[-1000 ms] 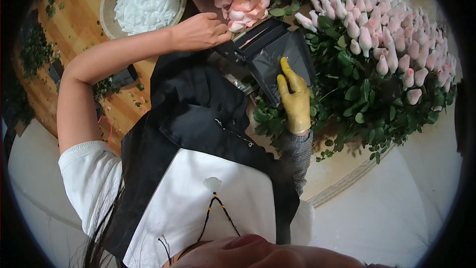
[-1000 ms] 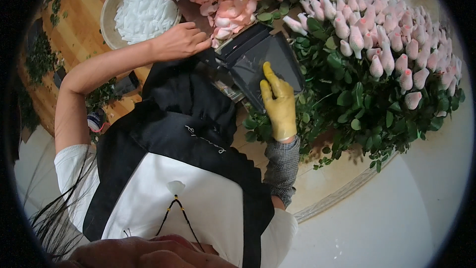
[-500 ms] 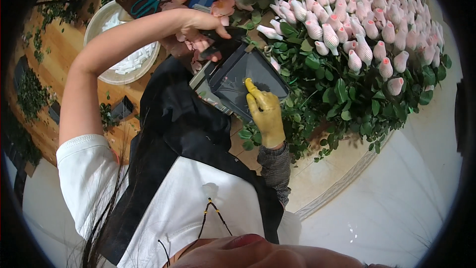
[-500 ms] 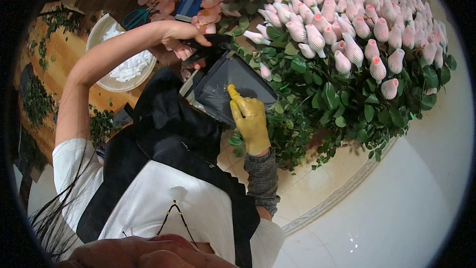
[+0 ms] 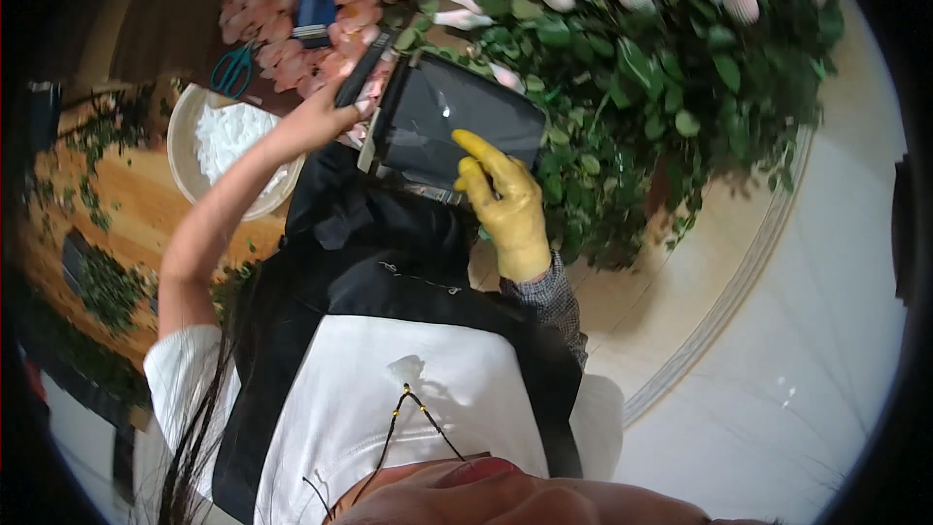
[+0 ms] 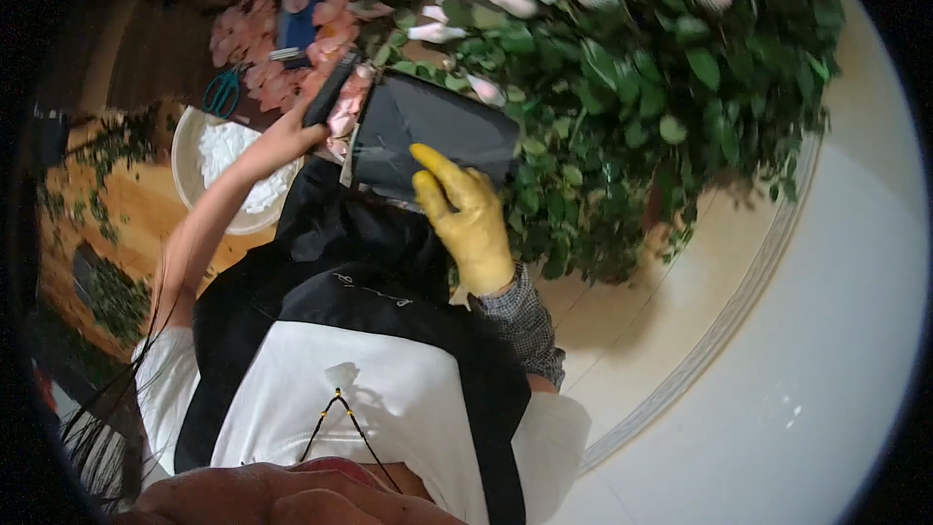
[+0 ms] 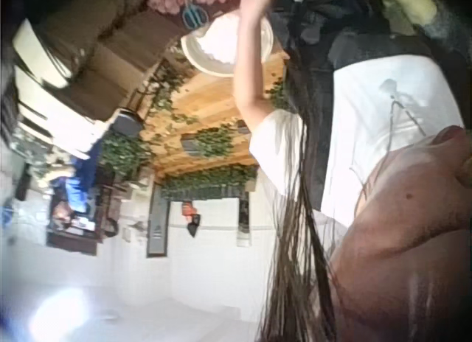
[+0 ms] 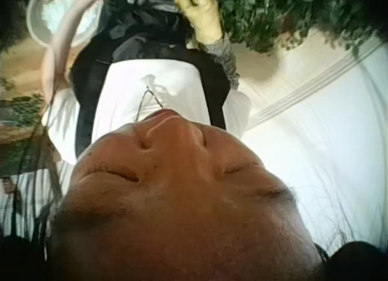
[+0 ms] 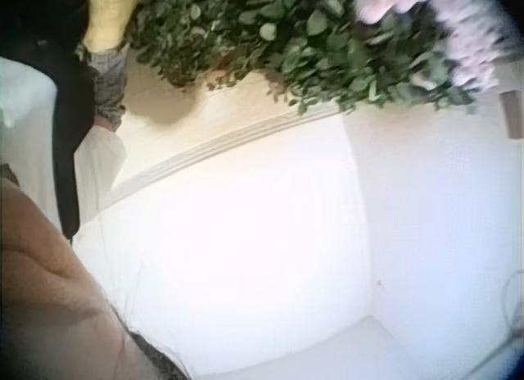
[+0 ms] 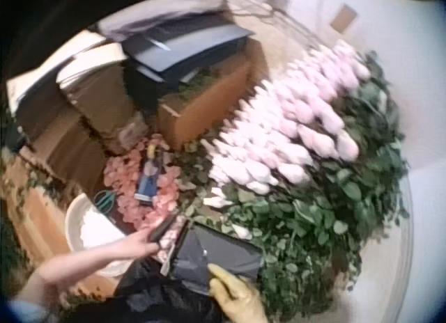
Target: The person arranges pink roses into a small black rectangular box using a floral foam base, placing the roses in rows and then securing the box with a lid and a decorative sleeve.
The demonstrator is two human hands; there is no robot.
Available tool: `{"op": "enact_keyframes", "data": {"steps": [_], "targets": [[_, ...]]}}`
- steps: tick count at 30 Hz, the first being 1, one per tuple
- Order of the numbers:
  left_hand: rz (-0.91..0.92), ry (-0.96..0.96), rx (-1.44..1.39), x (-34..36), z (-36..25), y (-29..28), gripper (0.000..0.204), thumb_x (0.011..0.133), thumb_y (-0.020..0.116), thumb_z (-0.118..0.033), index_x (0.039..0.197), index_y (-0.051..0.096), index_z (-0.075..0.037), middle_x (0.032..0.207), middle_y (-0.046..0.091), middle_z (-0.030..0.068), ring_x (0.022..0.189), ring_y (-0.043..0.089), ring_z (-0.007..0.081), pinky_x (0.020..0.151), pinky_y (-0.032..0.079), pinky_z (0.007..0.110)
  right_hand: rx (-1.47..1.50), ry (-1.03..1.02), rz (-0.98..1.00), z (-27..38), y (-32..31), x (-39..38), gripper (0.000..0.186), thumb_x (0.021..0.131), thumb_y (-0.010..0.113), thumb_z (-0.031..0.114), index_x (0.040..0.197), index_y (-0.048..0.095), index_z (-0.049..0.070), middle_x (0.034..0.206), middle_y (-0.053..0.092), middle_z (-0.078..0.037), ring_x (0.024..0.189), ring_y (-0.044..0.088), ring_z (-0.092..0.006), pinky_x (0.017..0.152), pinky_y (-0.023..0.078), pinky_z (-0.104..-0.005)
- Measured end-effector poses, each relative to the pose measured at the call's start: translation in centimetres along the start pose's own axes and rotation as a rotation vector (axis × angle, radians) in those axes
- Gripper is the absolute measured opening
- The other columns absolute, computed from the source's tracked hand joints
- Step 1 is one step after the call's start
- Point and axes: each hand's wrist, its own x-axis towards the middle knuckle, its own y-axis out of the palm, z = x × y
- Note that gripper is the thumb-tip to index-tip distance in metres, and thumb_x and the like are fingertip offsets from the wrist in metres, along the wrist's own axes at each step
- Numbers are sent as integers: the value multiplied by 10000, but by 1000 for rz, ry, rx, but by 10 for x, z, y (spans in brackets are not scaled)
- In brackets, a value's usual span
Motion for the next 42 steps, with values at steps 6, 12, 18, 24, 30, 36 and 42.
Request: {"op": "enact_keyframes", "data": {"steps": [6,12,18,24,30,36,42], "targets": [[-13,833,459,-63,-45,122,969,776,813,-195,1497,218,61,1387,428,338,1354,404,451,1170,314,470,712,134,50,-21,16,-35,441,972,660,241,1343,562,24,1170,677,-101,1013,645,-169,896,503,-276],[-64,951,1010,33,-31,128,810,758,810,-286,1461,442,-130,1565,353,149,1444,320,373,1205,243,504,-221,737,-64,-69,-50,-95,472,910,636,487,1006,671,27,706,704,-149,670,702,-329,642,558,-453],[-128,914,1163,37,-14,141,387,830,747,-291,1207,703,-216,1596,345,82,1458,325,316,1186,272,477,-680,308,10,-101,-62,-88,464,908,612,501,973,648,43,711,693,-202,640,683,-390,609,557,-492],[-170,934,1180,37,-20,145,256,846,730,-267,1094,758,-212,1578,383,80,1453,340,308,1177,279,474,-180,175,458,-153,-85,-42,868,866,707,542,1270,488,-196,1149,636,-338,1078,648,-377,894,524,-422],[-176,927,1176,37,-17,145,257,841,731,-262,1092,758,-210,1564,405,79,1449,349,316,1179,274,484,447,205,173,-199,-40,-62,729,865,751,429,1294,524,-115,1142,672,-268,1043,662,-285,886,519,-389],[-290,884,1166,20,-23,132,500,828,750,-206,1311,620,-194,1532,438,102,1437,372,320,1167,302,491,-90,275,7,-176,-41,-70,545,880,719,417,1173,610,-29,980,710,-182,848,678,-321,759,536,-427],[-803,441,833,-40,119,35,255,970,613,-164,1196,673,-61,1302,627,139,1207,575,340,1027,449,414,461,346,264,-163,-125,-110,387,970,661,200,1280,597,-22,1126,677,-70,975,601,-130,878,491,-271]]}}
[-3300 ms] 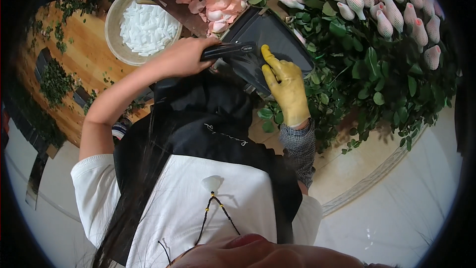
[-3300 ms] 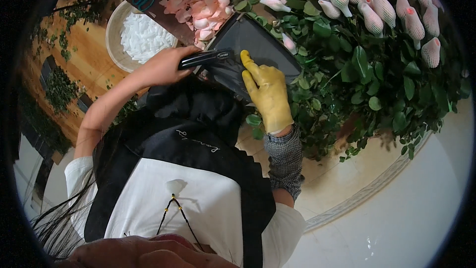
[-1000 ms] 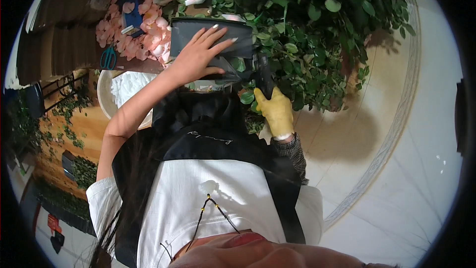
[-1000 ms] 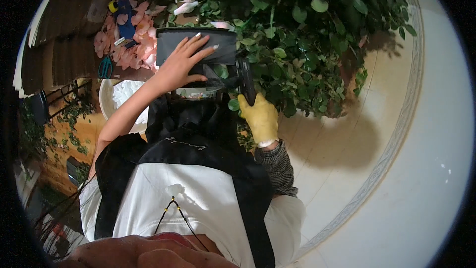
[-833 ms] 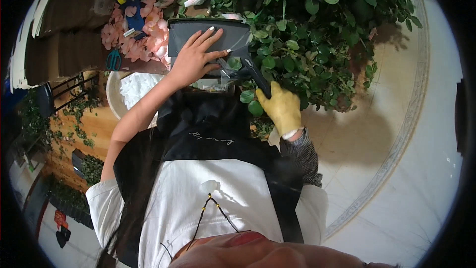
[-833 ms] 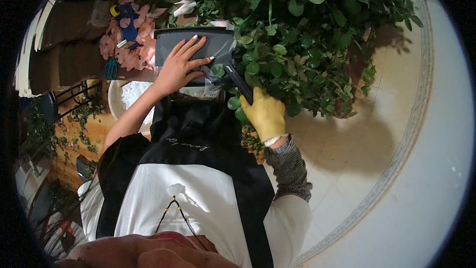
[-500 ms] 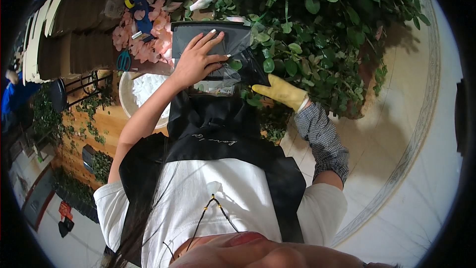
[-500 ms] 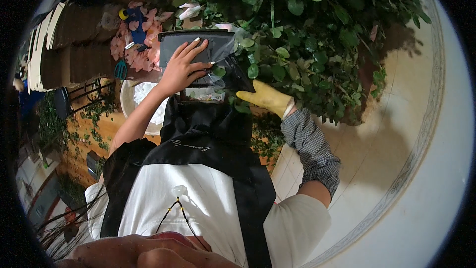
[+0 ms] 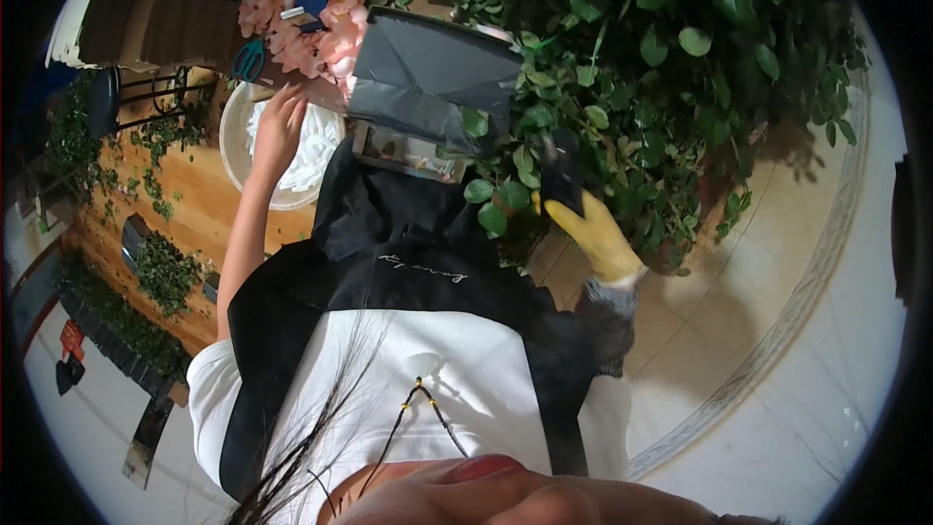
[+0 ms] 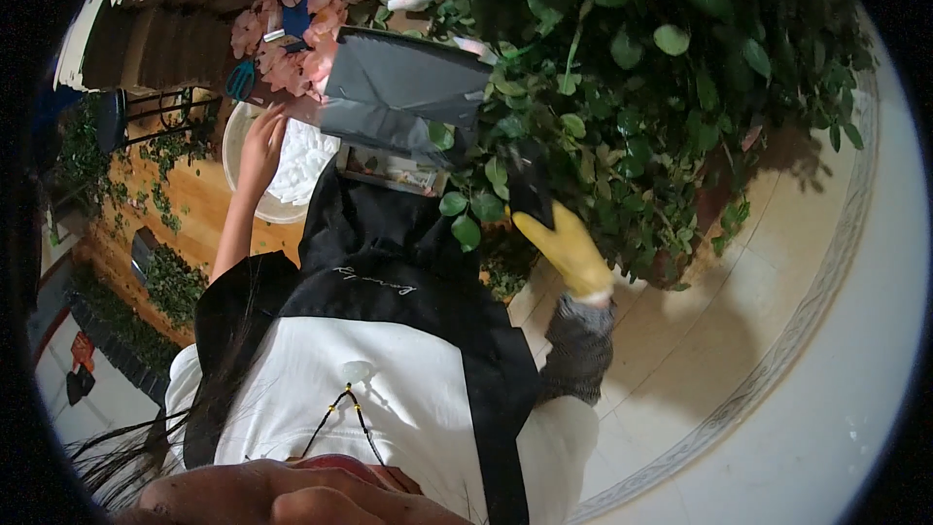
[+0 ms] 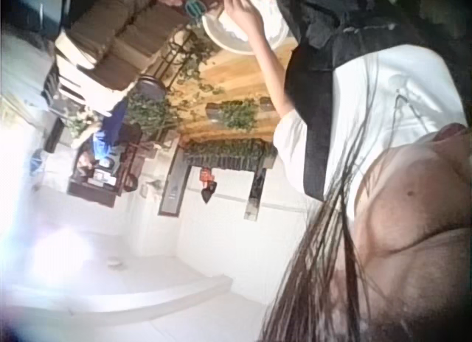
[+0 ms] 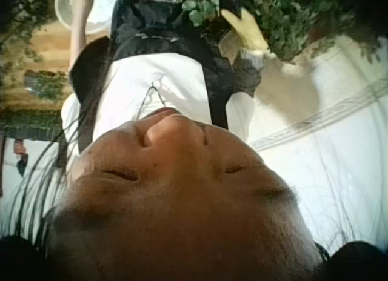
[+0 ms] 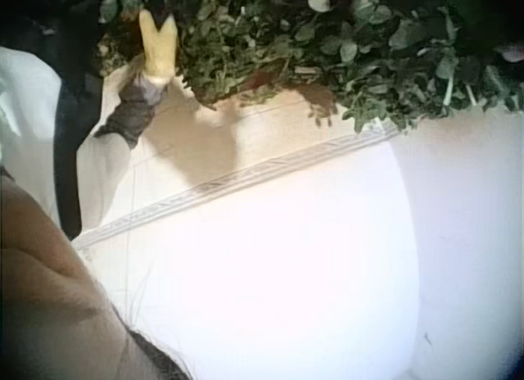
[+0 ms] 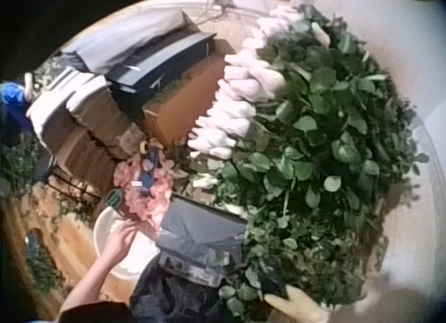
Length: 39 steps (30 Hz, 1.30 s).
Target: The person arranges pink roses into a small black rectangular box using a floral foam base, placing the roses in rows and then securing the box with a lid and a decorative sleeve.
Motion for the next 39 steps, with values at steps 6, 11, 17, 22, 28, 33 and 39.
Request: {"op": "enact_keyframes", "data": {"steps": [6,11,17,22,28,33,39], "targets": [[304,-275,-764,-25,-91,-28,394,964,642,-207,1298,599,-4,1139,697,133,1042,662,211,920,510,340,-448,-126,73,86,114,22,447,888,738,387,1101,680,-2,953,732,-154,873,706,-266,774,554,-382],[263,-271,-758,-19,-99,-43,605,905,726,-274,1344,454,42,1215,509,177,1166,501,281,1028,403,352,-678,-369,221,124,220,87,524,847,753,345,1207,612,-9,1066,692,-212,968,672,-368,832,540,-421],[73,-32,-161,39,16,18,714,695,828,-258,1298,550,3,1052,502,196,1017,523,382,888,465,444,-43,-528,147,205,272,250,493,954,652,278,1373,546,42,1248,651,-120,1106,618,-181,941,493,-293],[-78,131,186,70,36,53,755,718,818,-353,1336,541,-18,1090,538,177,1041,534,346,910,450,443,-120,-146,71,193,285,389,432,947,605,338,1167,633,-33,1028,723,-141,843,681,-193,784,527,-291],[-178,-4,-108,37,59,26,495,836,730,-167,1287,565,-47,1151,572,194,1070,516,392,930,438,457,16,-117,39,159,318,296,311,985,607,275,901,701,-9,791,726,-67,706,684,-156,643,533,-311],[-139,90,-118,41,79,24,328,834,712,-170,1134,651,-50,1038,620,171,1003,556,378,902,447,458,-1011,-810,-311,100,329,327,220,950,601,250,959,719,64,797,705,-119,656,660,-256,655,528,-370],[-100,91,-164,50,84,15,209,863,678,-119,1057,675,-41,1027,647,159,1004,563,369,905,448,448,-8,-73,-282,228,198,137,392,991,620,361,941,693,-21,833,720,-133,657,683,-189,622,579,-303]]}}
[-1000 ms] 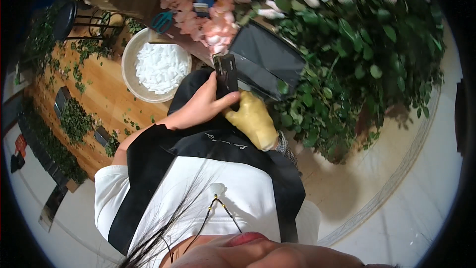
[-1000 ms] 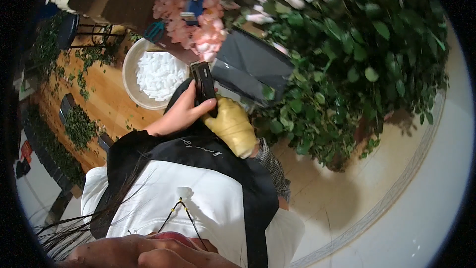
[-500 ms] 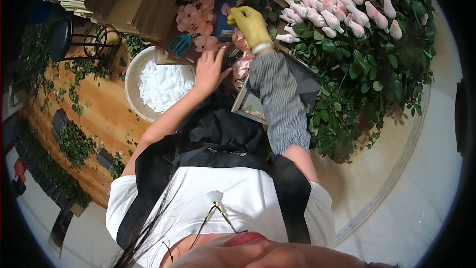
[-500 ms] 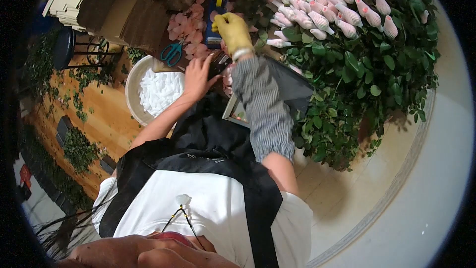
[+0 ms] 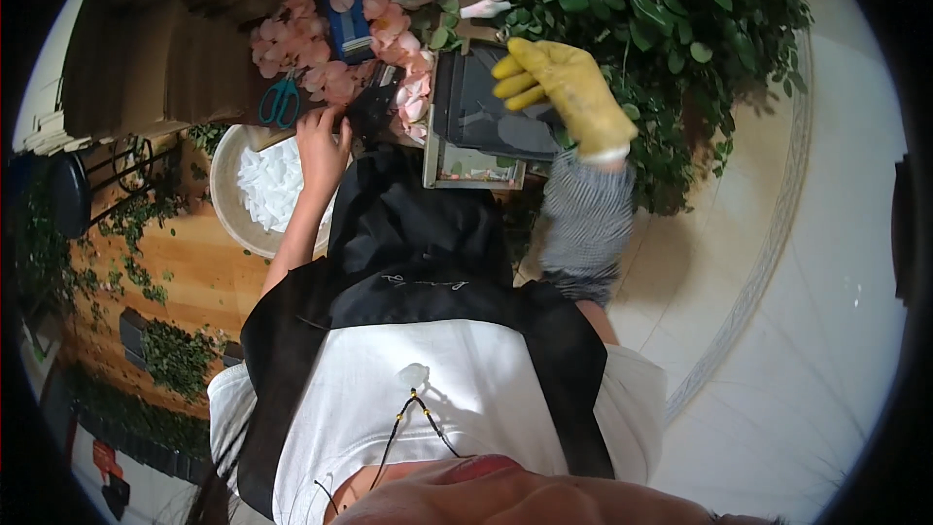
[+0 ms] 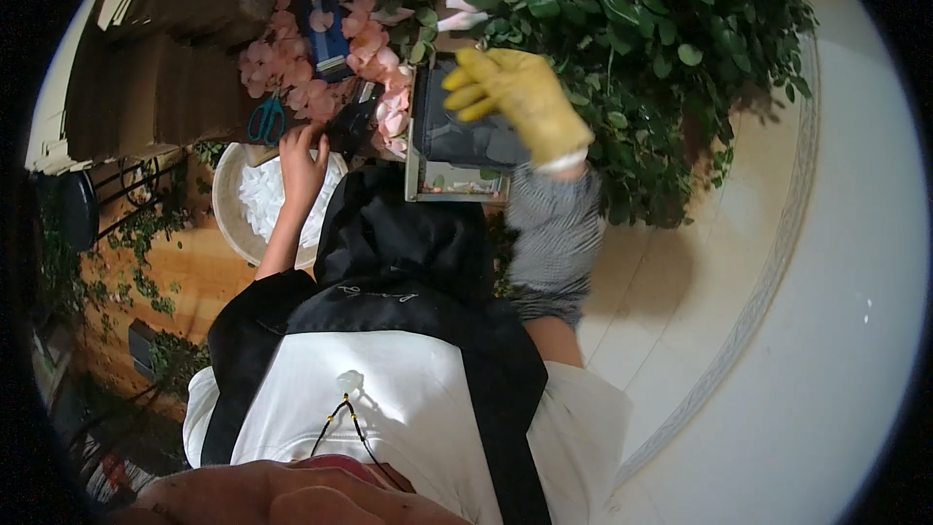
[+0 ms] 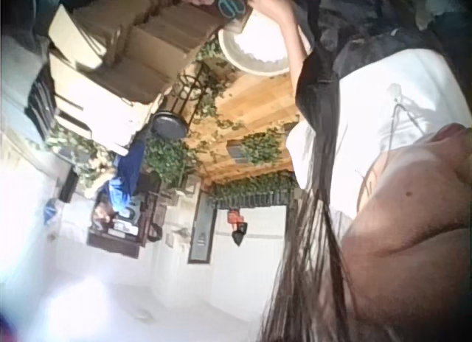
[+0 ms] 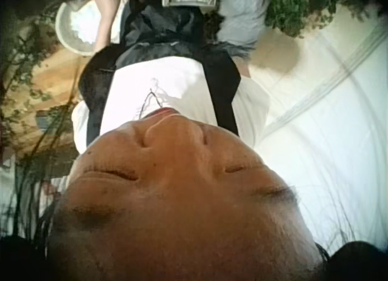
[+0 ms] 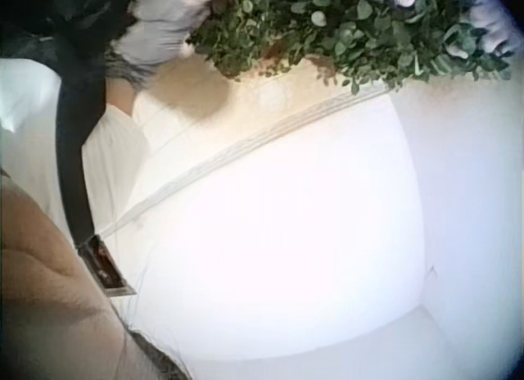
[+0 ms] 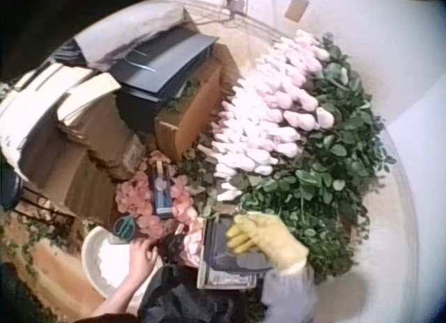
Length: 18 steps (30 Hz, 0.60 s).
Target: The person arranges pink roses into a small black rectangular box using a floral foam base, placing the roses in rows and then securing the box with a lid and a decorative sleeve.
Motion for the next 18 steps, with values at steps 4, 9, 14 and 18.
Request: {"op": "enact_keyframes", "data": {"steps": [4,9,14,18], "targets": [[-5,54,-20,4,-4,-1,192,876,679,-91,1065,692,-60,1055,651,132,1005,559,352,897,448,428,-723,97,352,-109,-62,29,348,1032,506,338,1161,731,106,962,747,-110,754,695,-277,651,555,-313],[-69,-108,9,-10,14,-26,166,897,658,-93,1052,709,-61,1042,665,130,1002,572,342,901,451,420,-848,282,501,-38,-32,6,464,969,579,466,925,740,34,788,716,-96,716,672,-196,662,526,-360],[6,-169,-318,26,-4,-6,155,907,652,-126,1021,708,-38,960,670,161,870,624,346,785,496,397,-142,-494,92,12,100,96,566,991,615,373,1371,514,-34,1114,684,-133,1044,646,-190,898,508,-285],[43,-288,-436,56,-7,3,275,996,597,-252,1055,707,-7,919,692,131,795,663,253,691,519,344,-270,-443,360,-31,130,201,420,984,563,363,1144,622,-21,900,680,-123,788,628,-174,727,507,-323]]}}
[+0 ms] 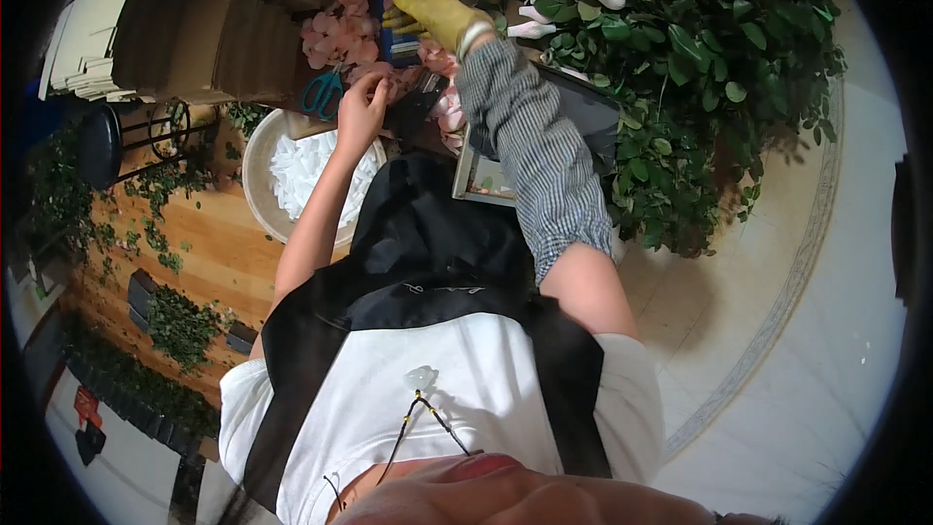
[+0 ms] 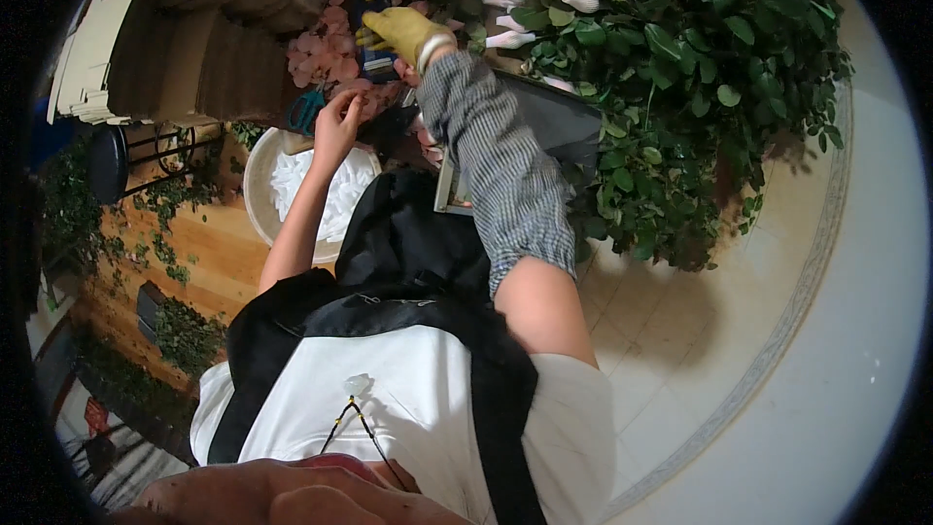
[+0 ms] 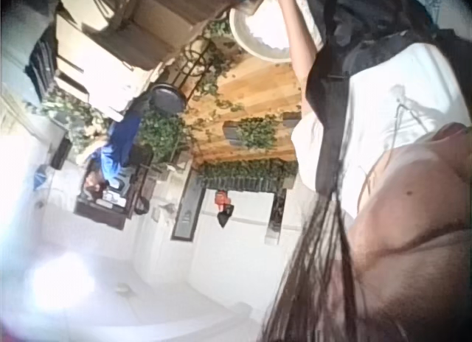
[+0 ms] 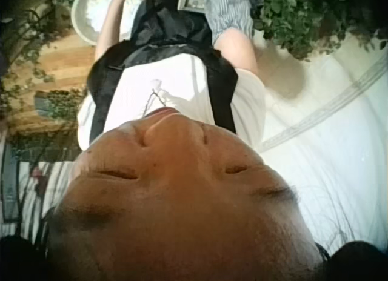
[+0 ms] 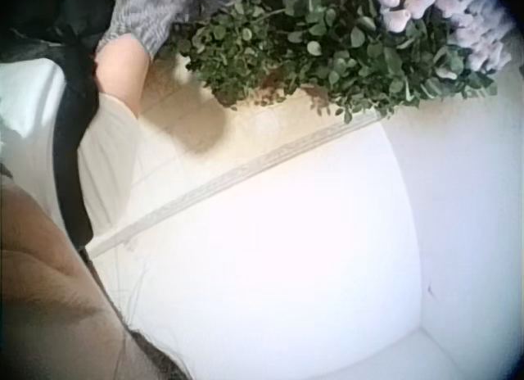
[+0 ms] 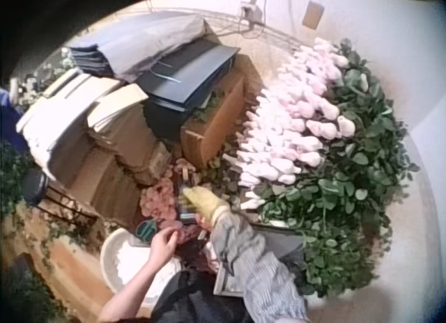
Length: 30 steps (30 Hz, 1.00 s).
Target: The person arranges pink roses into a small black rectangular box using a floral foam base, placing the roses in rows and then securing the box with a lid and a decorative sleeve.
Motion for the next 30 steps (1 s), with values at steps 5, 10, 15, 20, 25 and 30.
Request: {"op": "enact_keyframes", "data": {"steps": [5,10,15,20,25,30], "targets": [[428,-476,-727,30,-22,-30,484,1058,494,-399,1120,682,42,938,685,34,780,629,101,695,515,257,332,93,-173,14,77,-164,229,949,568,239,857,636,41,723,646,-42,660,591,-147,642,478,-293],[550,-368,-291,53,0,1,362,1020,594,-323,1016,719,16,833,712,19,626,583,63,555,436,195,112,311,-169,4,109,-205,215,936,599,232,916,644,22,771,664,-144,683,630,-279,675,502,-383],[589,-410,-331,37,-5,32,275,1017,603,-255,998,717,-5,794,681,-3,661,575,61,578,441,220,262,84,-176,55,65,-198,211,937,622,223,899,650,17,814,663,-125,726,633,-231,686,497,-363],[589,59,-391,24,-211,93,298,1023,581,-248,1066,735,4,885,731,31,712,599,65,631,465,226,650,-104,-586,32,-37,-347,169,987,648,167,992,660,-1,800,675,-45,739,633,-117,731,519,-255],[339,941,658,46,-220,265,320,909,648,-174,1222,710,-202,1012,669,92,779,692,266,655,544,348,582,301,-897,-46,-123,-377,335,1010,589,267,791,577,14,669,575,-58,644,571,-153,886,543,-341],[323,939,934,2,-247,278,778,846,690,-159,1539,339,-216,1083,581,134,914,643,316,762,545,413,945,251,-702,-85,-89,-402,343,992,622,329,800,577,49,727,585,-38,730,582,-164,742,489,-322]]}}
